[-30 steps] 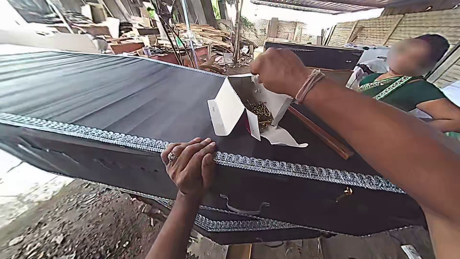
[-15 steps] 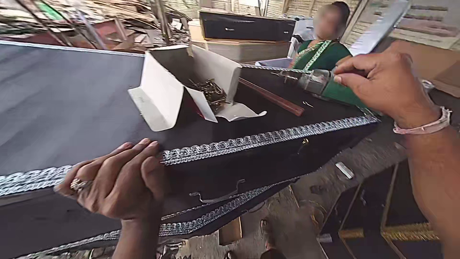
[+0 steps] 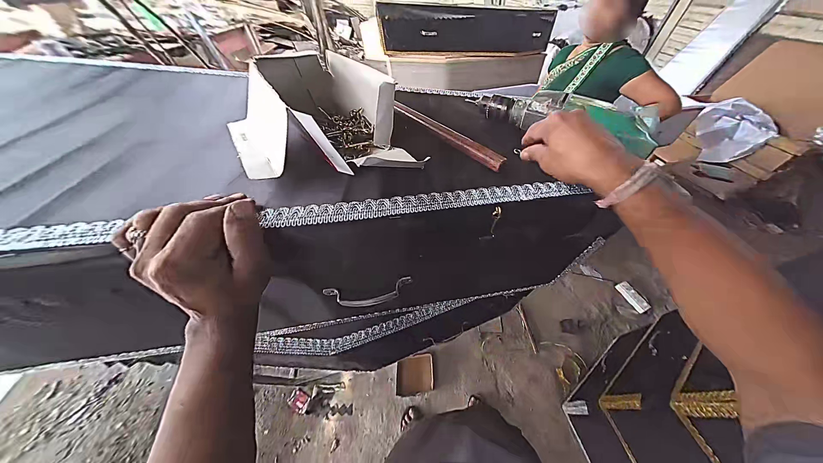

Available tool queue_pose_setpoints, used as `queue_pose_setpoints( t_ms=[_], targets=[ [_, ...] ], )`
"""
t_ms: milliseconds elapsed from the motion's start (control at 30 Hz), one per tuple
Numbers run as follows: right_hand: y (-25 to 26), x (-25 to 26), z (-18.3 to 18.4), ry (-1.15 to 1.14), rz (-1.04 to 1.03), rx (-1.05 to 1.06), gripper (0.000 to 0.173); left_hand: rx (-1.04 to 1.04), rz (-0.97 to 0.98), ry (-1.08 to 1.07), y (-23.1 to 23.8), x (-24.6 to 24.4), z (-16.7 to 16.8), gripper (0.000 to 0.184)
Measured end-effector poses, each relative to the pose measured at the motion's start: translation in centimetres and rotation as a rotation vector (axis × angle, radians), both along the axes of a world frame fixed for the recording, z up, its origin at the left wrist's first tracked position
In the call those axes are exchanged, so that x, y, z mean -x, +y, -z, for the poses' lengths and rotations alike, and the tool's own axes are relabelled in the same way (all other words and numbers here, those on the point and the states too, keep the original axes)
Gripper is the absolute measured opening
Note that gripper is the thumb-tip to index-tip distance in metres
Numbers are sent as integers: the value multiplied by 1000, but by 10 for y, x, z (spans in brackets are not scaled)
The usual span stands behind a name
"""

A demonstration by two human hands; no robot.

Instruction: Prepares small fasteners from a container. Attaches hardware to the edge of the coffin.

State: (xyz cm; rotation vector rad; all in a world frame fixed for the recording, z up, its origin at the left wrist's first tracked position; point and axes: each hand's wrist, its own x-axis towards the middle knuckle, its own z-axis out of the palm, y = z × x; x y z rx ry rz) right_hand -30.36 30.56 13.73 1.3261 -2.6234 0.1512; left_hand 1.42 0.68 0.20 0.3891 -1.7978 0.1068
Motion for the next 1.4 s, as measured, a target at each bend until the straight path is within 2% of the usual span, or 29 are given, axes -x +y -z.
queue_pose_setpoints(
  t_ms=[133,300,367,467,500,567,600,667,767,867,967,1033,1167,1300,1333,1400],
  targets=[
    [-12,-3,4,59,52,-106,15,77,-41,152,34,-15,-2,32],
    [-13,-10,4,99,62,-157,14,-32,176,61,106,-18,23,32],
    [6,-16,14,103,-36,61,17,-171,264,39,144,-12,41,29],
    [57,-51,29,89,-306,435,23,-518,496,69,203,5,52,24],
    [72,-65,39,18,-431,499,24,-656,611,93,221,13,50,29],
    [88,-90,71,-266,-706,570,23,-857,797,127,246,29,41,40],
    [89,-100,93,-403,-810,604,19,-907,871,120,254,38,36,41],
    [84,-112,136,-554,-886,712,11,-920,972,90,264,54,35,30],
    [81,-113,178,-608,-796,838,17,-918,963,92,271,67,49,20],
    [80,-116,203,-623,-651,882,21,-1045,995,112,278,69,69,20],
    [79,-117,213,-557,-603,871,18,-1136,999,142,275,72,81,14],
    [76,-113,207,-429,-547,876,18,-1132,991,151,269,76,81,13],
    [51,-99,175,-98,-275,1002,24,-932,864,167,241,87,72,11],
    [17,-94,157,41,-147,998,39,-720,771,120,213,90,60,38],
    [9,-95,156,43,-130,994,39,-655,745,95,206,89,59,36],
    [-2,-101,156,36,-100,1006,30,-531,679,57,196,90,57,19]
  ],
)
